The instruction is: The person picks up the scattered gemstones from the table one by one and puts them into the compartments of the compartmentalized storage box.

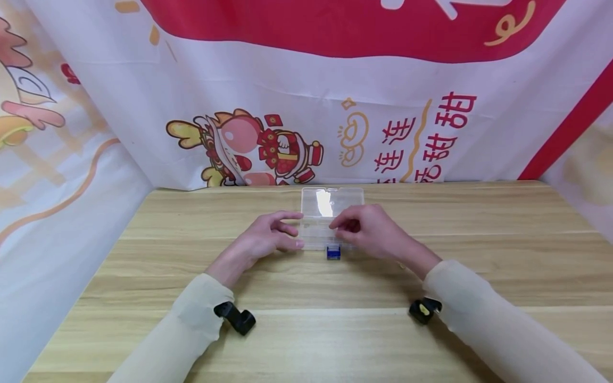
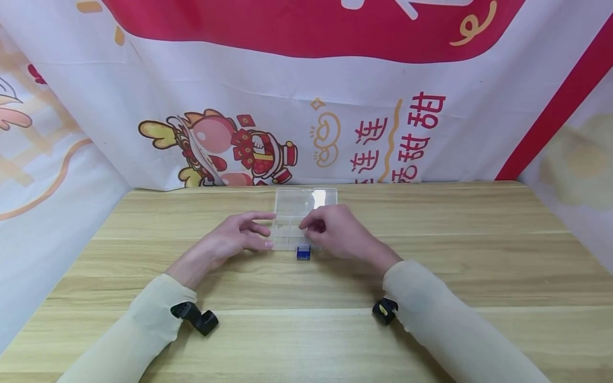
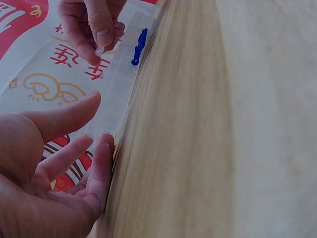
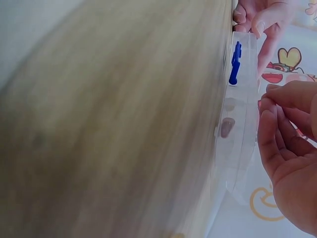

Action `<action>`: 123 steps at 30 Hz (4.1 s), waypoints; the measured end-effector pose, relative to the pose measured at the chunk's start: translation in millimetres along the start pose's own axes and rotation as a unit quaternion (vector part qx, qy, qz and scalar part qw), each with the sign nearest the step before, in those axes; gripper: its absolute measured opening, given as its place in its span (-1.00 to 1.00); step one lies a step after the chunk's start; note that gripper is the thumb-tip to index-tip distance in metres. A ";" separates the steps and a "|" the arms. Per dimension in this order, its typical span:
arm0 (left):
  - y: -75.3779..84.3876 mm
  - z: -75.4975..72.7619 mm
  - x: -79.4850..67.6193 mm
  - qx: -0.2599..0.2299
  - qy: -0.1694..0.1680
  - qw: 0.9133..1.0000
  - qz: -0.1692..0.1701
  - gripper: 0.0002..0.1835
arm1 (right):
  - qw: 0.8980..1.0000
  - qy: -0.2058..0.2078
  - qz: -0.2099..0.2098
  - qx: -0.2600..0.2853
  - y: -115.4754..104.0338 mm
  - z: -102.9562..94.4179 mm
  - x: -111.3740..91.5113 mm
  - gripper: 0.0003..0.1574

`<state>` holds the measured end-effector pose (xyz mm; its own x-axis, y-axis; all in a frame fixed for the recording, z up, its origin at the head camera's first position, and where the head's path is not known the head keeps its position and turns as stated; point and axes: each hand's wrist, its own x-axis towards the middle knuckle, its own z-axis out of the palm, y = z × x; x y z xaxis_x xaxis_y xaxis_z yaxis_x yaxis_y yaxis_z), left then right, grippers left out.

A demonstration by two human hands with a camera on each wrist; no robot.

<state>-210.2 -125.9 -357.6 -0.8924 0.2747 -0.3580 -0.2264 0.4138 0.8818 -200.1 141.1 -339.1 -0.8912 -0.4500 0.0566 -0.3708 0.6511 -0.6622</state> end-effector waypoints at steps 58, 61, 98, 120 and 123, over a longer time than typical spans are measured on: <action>-0.6 -0.5 1.2 0.001 -0.006 1.000 0.006 -0.30 | 0.997 -0.053 0.003 -0.064 -10.2 9.4 18.8 -0.82; -0.8 -0.6 1.3 0.000 -0.006 1.000 0.004 -0.30 | 0.996 -0.052 -0.003 -0.069 -9.0 10.0 19.5 -0.82; -0.1 -0.3 -0.7 -0.003 -0.002 1.000 0.001 -0.32 | 0.995 -0.049 -0.010 -0.089 -12.7 8.0 15.9 -0.81; -1.2 0.1 -0.6 -0.004 0.003 1.000 0.003 -0.31 | 0.997 -0.027 0.033 -0.062 27.6 -46.4 -44.3 -0.82; -1.7 -0.2 -1.7 -0.002 0.003 1.000 0.003 -0.32 | 0.997 -0.044 0.030 -0.064 35.8 -52.8 -55.4 -0.83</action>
<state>-208.4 -127.3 -358.4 -0.8957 0.2728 -0.3512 -0.2224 0.4091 0.8850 -177.8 221.6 -326.5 -0.8883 -0.4566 -0.0499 -0.3530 0.7481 -0.5619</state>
